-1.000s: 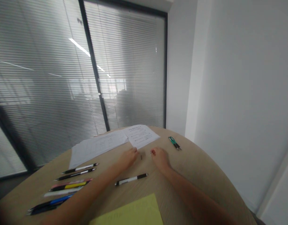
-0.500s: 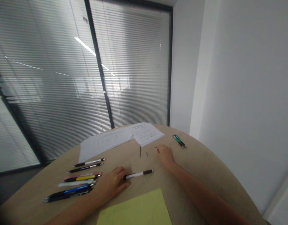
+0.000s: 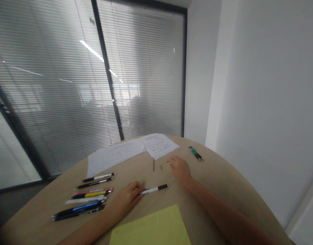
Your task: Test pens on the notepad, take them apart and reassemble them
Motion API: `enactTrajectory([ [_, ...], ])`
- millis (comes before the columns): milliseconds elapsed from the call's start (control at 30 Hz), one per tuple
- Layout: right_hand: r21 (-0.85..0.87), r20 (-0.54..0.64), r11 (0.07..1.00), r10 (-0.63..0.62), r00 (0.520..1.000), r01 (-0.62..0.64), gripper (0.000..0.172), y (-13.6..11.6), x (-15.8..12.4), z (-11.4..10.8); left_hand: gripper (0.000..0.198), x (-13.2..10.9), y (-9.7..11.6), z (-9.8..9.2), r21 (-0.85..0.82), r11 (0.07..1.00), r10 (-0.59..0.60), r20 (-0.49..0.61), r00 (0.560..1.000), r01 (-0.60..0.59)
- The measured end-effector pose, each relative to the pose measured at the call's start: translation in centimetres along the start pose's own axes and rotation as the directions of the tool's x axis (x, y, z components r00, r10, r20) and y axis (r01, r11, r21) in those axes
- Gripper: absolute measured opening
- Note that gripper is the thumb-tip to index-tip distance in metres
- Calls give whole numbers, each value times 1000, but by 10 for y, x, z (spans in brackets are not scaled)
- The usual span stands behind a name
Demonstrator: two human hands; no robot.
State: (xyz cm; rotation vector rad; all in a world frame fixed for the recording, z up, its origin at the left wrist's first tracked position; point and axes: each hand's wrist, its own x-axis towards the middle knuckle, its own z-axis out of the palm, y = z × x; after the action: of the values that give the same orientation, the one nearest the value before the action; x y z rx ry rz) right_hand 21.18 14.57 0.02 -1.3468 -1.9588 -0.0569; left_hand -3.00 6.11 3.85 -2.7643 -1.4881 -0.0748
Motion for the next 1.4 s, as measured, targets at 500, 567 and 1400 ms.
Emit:
enactTrajectory([
  [500,126,363,937,-350,863,327,19,-43,-50,-36,19,-5,-4,6,-222,973,31,-122,992,-57],
  [567,90,350,935,-353,868,344,19,-40,-48,-40,20,-6,-4,7,-242,967,41,-142,989,-75],
  [1400,-149,313,988,88,946,-42,15,-82,25,30,24,10,-29,22,-855,514,-566,-274,777,72],
])
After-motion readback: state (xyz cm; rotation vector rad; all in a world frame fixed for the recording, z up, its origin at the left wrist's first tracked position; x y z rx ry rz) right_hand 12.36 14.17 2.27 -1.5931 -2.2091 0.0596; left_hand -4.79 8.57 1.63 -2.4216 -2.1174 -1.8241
